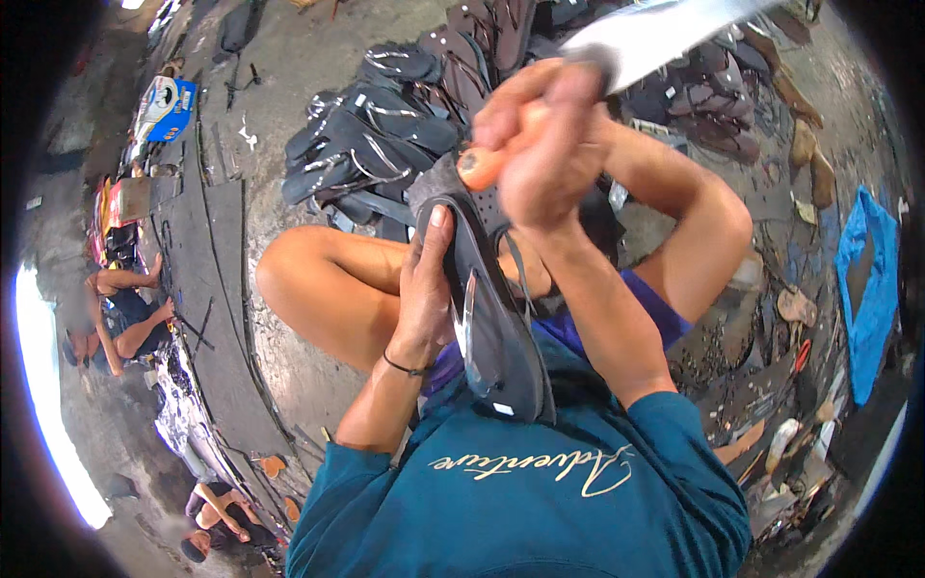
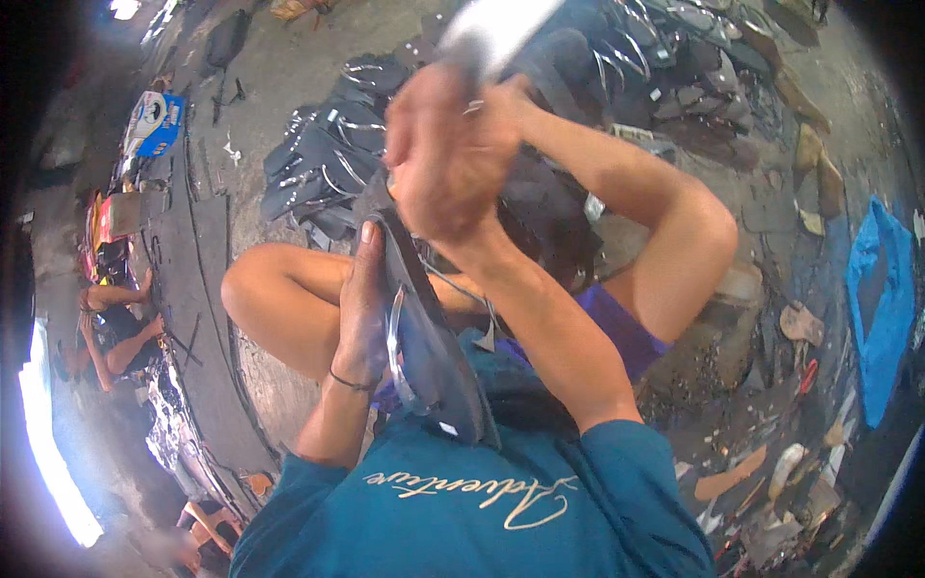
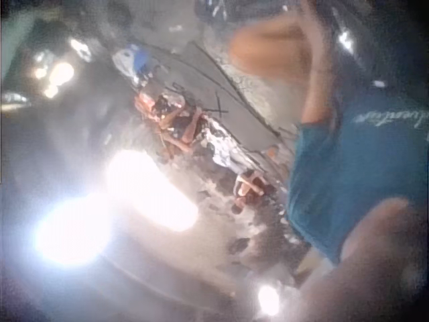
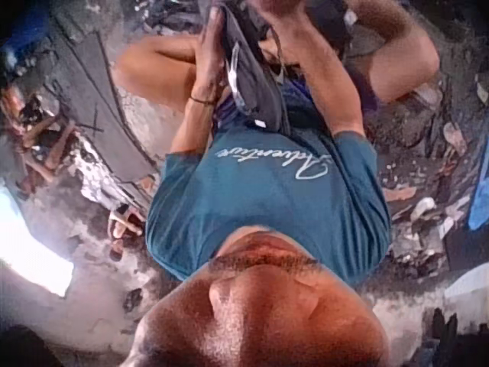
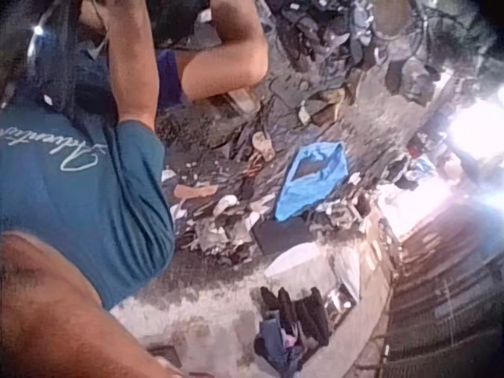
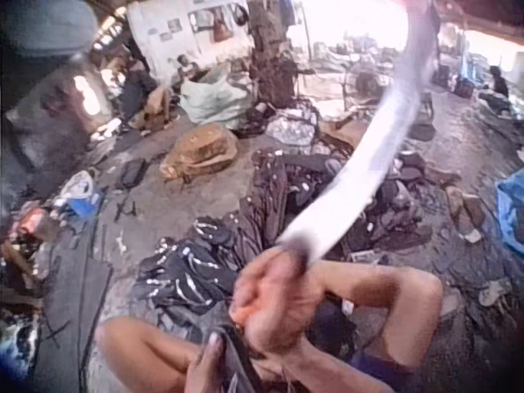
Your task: The person sits on the floor and uses a knife to trim the edges of multiple flip-flops and sandals. They handle each item one at a time, scraping and smoothing the soles and straps, then placing the finished pieces aside.
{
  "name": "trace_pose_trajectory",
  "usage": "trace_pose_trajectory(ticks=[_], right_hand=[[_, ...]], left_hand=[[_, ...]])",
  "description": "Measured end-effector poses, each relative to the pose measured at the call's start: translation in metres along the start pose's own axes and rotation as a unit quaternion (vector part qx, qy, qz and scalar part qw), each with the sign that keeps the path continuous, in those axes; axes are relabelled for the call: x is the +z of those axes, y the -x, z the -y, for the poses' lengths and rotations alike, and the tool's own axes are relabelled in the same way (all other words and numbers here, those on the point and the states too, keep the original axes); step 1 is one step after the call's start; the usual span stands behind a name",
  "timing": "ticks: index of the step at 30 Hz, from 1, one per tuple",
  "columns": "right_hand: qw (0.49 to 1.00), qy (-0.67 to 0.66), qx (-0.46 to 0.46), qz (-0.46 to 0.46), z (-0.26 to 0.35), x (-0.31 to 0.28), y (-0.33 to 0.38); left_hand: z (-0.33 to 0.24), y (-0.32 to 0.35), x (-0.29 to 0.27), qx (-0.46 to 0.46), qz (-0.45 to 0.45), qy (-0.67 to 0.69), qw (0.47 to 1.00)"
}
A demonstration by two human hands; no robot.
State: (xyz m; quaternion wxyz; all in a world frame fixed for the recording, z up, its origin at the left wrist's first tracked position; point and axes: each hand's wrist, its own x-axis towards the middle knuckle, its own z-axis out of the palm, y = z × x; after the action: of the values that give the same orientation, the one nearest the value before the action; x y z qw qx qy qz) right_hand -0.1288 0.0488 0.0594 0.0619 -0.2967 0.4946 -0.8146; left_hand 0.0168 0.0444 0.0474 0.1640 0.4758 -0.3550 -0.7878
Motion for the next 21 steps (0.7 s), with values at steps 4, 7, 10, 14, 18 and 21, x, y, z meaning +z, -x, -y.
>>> trace_pose_trajectory(ticks=[4, 7, 10, 14, 18, 21], right_hand=[[0.998, -0.026, -0.043, 0.024, -0.003, 0.000, 0.050], [0.985, -0.029, 0.147, 0.083, -0.003, -0.020, 0.070], [0.980, -0.017, 0.181, 0.076, 0.002, -0.022, 0.093], [0.954, -0.067, 0.285, 0.056, 0.009, -0.037, 0.110], [0.918, -0.167, 0.360, -0.016, 0.036, -0.048, 0.129], [0.902, -0.156, 0.402, -0.023, 0.050, -0.067, 0.144]], left_hand=[[0.040, 0.001, -0.010, 0.100, -0.040, -0.003, 0.994], [0.033, 0.000, -0.017, 0.066, -0.051, -0.004, 0.997], [0.028, 0.000, -0.023, 0.079, -0.062, -0.029, 0.994], [0.043, -0.006, -0.035, 0.150, -0.104, -0.048, 0.982], [0.039, -0.002, -0.032, 0.170, -0.124, -0.046, 0.977], [0.028, -0.006, -0.034, 0.169, -0.127, -0.001, 0.977]])
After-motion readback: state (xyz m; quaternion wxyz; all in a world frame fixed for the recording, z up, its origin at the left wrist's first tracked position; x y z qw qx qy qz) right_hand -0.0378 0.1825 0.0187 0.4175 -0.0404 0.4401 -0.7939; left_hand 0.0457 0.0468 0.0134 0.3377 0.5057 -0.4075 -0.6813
